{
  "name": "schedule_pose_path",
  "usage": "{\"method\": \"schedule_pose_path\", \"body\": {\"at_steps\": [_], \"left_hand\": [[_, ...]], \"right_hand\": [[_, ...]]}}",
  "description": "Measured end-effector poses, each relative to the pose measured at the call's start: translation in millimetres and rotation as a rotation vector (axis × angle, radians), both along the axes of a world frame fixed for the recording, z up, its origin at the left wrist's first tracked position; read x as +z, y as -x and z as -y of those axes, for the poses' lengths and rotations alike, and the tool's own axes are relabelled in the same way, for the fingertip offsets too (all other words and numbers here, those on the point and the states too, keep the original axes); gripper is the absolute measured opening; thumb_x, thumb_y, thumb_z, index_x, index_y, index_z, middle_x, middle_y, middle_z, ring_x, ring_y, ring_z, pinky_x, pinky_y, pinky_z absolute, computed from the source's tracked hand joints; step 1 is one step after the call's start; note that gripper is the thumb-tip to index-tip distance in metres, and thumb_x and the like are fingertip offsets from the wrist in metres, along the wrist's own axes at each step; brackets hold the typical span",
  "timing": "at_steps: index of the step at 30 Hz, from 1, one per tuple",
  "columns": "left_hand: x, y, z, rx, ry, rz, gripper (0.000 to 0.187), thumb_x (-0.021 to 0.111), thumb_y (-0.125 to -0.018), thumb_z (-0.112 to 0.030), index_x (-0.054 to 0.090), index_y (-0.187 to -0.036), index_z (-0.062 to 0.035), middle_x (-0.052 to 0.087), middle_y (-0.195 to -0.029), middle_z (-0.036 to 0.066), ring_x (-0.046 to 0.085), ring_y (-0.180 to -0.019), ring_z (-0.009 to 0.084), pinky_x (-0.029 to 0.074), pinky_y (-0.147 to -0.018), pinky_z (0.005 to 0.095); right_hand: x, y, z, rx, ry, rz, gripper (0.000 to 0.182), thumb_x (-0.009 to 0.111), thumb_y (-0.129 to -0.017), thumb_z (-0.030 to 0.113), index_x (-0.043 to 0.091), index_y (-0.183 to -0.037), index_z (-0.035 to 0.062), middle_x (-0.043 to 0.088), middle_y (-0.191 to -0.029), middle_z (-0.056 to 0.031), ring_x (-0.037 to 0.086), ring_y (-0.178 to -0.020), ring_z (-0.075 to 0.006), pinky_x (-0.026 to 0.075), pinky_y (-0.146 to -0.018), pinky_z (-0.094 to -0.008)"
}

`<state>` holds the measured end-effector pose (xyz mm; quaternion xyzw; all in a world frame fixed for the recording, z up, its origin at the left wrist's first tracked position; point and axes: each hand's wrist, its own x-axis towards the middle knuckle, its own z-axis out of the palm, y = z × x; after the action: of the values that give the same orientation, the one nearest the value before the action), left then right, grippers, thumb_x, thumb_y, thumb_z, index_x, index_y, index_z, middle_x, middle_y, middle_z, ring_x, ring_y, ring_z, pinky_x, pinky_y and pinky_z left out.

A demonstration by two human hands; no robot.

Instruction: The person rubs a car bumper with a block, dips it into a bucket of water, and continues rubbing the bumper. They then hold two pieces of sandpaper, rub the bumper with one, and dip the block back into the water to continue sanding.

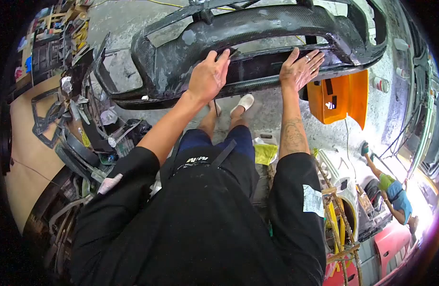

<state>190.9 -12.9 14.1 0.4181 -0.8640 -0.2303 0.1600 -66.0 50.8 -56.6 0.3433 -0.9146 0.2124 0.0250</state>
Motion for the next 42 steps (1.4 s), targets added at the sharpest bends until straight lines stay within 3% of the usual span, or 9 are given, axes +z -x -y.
{"method": "schedule_pose_path", "body": {"at_steps": [3, 9, 16, 19, 23, 28, 34, 39, 42], "left_hand": [[8.8, -20.2, -12.0, 0.051, -0.002, -0.093, 0.031, 0.065, -0.101, -0.016, 0.068, -0.128, -0.0014, 0.063, -0.094, 0.019, 0.067, -0.071, 0.0407, 0.054, -0.063, 0.0484], [13.0, 0.6, -7.9, 0.11, 0.018, -0.024, 0.023, 0.065, -0.101, -0.015, 0.069, -0.119, -0.0008, 0.064, -0.092, 0.02, 0.067, -0.074, 0.0426, 0.055, -0.065, 0.0488], [61.9, -52.5, -39.7, 0.188, -0.032, -0.119, 0.016, 0.066, -0.1, -0.013, 0.066, -0.111, -0.0006, 0.065, -0.096, 0.02, 0.068, -0.081, 0.0437, 0.055, -0.068, 0.0483], [52.7, -32.1, -38.3, 0.179, -0.037, -0.131, 0.015, 0.069, -0.098, -0.009, 0.068, -0.109, 0.0017, 0.066, -0.096, 0.02, 0.068, -0.084, 0.0406, 0.054, -0.072, 0.0441], [18.3, -1.2, -17.8, 0.134, 0.013, -0.053, 0.014, 0.068, -0.099, -0.011, 0.067, -0.11, -0.0017, 0.064, -0.092, 0.018, 0.067, -0.078, 0.0432, 0.053, -0.066, 0.0486], [19.9, -2.0, -16.5, 0.107, 0.011, -0.062, 0.01, 0.061, -0.102, -0.014, 0.064, -0.107, -0.006, 0.06, -0.09, 0.019, 0.066, -0.072, 0.044, 0.053, -0.061, 0.0521], [23.7, -12.3, -21.2, 0.134, -0.065, -0.089, 0.01, 0.062, -0.102, -0.015, 0.062, -0.102, -0.0054, 0.06, -0.09, 0.019, 0.065, -0.073, 0.0457, 0.053, -0.062, 0.0534], [2.3, 12.4, -5.5, 0.111, 0.026, -0.066, 0.01, 0.063, -0.101, -0.015, 0.065, -0.104, -0.0051, 0.063, -0.093, 0.019, 0.066, -0.073, 0.0449, 0.053, -0.063, 0.0528], [26.6, -11.7, -13.3, 0.12, -0.132, -0.111, 0.011, 0.064, -0.101, -0.015, 0.062, -0.097, -0.005, 0.062, -0.091, 0.021, 0.066, -0.074, 0.0463, 0.053, -0.063, 0.0542]], "right_hand": [[-2.7, 2.4, -0.3, 0.003, 0.007, -0.016, 0.087, 0.031, -0.109, 0.059, 0.026, -0.161, -0.01, 0.018, -0.17, -0.0312, 0.016, -0.16, -0.0426, 0.016, -0.127, -0.0533], [-1.7, 3.2, 2.5, 0.018, 0.057, 0.004, 0.087, 0.032, -0.109, 0.06, 0.026, -0.161, -0.0102, 0.017, -0.17, -0.0315, 0.016, -0.159, -0.0434, 0.017, -0.126, -0.0541], [-7.6, 5.0, -2.8, 0.033, 0.08, -0.043, 0.086, 0.035, -0.109, 0.059, 0.027, -0.16, -0.0098, 0.02, -0.169, -0.0323, 0.019, -0.158, -0.0445, 0.019, -0.125, -0.0556], [-9.0, 4.8, -1.9, 0.018, 0.051, -0.065, 0.086, 0.035, -0.109, 0.058, 0.028, -0.16, -0.0095, 0.021, -0.169, -0.0324, 0.019, -0.158, -0.0443, 0.019, -0.125, -0.0551], [-6.6, 4.0, -6.9, 0.024, 0.053, -0.041, 0.085, 0.034, -0.109, 0.058, 0.027, -0.161, -0.0092, 0.02, -0.169, -0.0323, 0.019, -0.158, -0.044, 0.019, -0.125, -0.0546], [-3.9, 6.7, 1.0, 0.023, 0.054, -0.043, 0.086, 0.031, -0.109, 0.06, 0.027, -0.161, -0.009, 0.02, -0.169, -0.0321, 0.019, -0.159, -0.0433, 0.019, -0.126, -0.0547], [-4.3, 4.0, -1.3, 0.026, 0.068, -0.009, 0.087, 0.03, -0.109, 0.06, 0.026, -0.161, -0.0094, 0.019, -0.169, -0.0326, 0.016, -0.159, -0.0433, 0.017, -0.126, -0.0545], [-3.1, -1.3, -8.6, 0.03, 0.043, 0.004, 0.088, 0.031, -0.109, 0.06, 0.024, -0.161, -0.0103, 0.018, -0.169, -0.0329, 0.015, -0.159, -0.0438, 0.016, -0.126, -0.0542], [-3.6, 4.1, -2.2, 0.039, 0.054, -0.001, 0.088, 0.031, -0.109, 0.06, 0.024, -0.161, -0.0105, 0.018, -0.169, -0.0331, 0.016, -0.159, -0.0438, 0.017, -0.126, -0.0542]]}}
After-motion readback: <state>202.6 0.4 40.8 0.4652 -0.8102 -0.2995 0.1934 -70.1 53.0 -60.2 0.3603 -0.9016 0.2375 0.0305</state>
